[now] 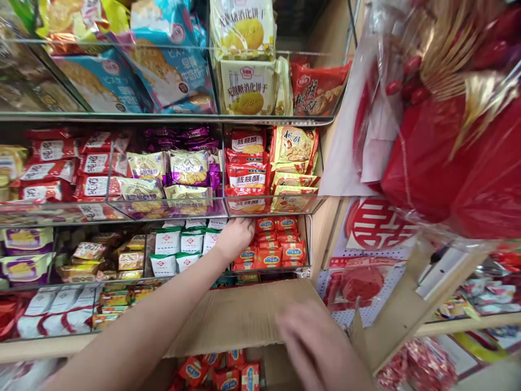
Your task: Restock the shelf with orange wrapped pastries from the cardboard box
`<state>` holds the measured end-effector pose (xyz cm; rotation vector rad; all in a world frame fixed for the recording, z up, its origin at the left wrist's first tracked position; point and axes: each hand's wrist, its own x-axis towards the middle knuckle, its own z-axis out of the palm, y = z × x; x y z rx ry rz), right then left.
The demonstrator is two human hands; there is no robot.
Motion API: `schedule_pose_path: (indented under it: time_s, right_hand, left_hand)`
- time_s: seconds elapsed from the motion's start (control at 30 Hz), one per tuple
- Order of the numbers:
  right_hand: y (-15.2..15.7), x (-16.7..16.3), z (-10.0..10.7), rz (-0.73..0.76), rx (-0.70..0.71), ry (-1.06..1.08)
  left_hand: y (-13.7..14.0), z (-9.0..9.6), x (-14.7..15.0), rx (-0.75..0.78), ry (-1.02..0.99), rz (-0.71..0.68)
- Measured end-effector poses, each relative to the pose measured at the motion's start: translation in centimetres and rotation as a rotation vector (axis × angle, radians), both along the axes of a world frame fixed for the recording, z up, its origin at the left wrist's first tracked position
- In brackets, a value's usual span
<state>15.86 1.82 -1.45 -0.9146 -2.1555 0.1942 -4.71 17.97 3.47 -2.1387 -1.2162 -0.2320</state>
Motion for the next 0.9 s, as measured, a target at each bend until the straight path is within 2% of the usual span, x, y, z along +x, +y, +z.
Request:
schedule_pose_path:
  time_s: [0.03, 0.1, 0.2, 0.33, 0.5, 0.57, 0.67, 0.73, 0.83, 0.9]
  right_hand:
    - [2.7, -0.8, 1.6, 0.036, 0.061, -0.014]
    - [8.1, -3.0, 4.1, -0.058, 0.152, -0.060]
    - [14.3, -6.4, 5.8, -0.198, 0.094, -0.281]
    - [18.0, -8.6, 5.1, -0.190, 0.027, -0.371]
    - [21.1, -8.3, 3.6, -0.090, 0.022, -0.418]
    - [22.1, -8.2, 3.1, -0.076, 0.021, -0.429]
    - [22.6, -8.2, 2.6, -0.100, 0.027, -0.419]
    - [22.5, -8.6, 2.5, -0.110, 0.032, -0.402]
    - [21.9, -9.3, 2.7, -0.110, 0.066, -0.393]
    - [21.5, -9.8, 2.7, -0.151, 0.147, -0.396]
  left_hand:
    - [0.0, 0.0, 0.1, 0.006, -0.019, 0.000]
    - [-0.1, -0.1, 0.2, 0.016, -0.057, 0.001]
    - [-0.3, -0.3, 0.2, 0.016, -0.096, 0.015]
    - [-0.5, -0.7, 0.0, -0.004, -0.124, 0.019]
    - [-1.3, -0.5, -0.4, -0.026, -0.196, -0.048]
    - [-3.2, -0.1, -0.5, -0.026, -0.224, -0.098]
    - [-8.5, 0.1, -1.0, -0.003, -0.305, -0.231]
    - [-12.7, -0.5, -1.9, 0.075, -0.517, -0.373]
    - [-17.8, -2.3, -4.4, 0.227, -0.620, -0.330]
    - [-19.8, -3.7, -6.5, 0.254, -0.618, -0.177]
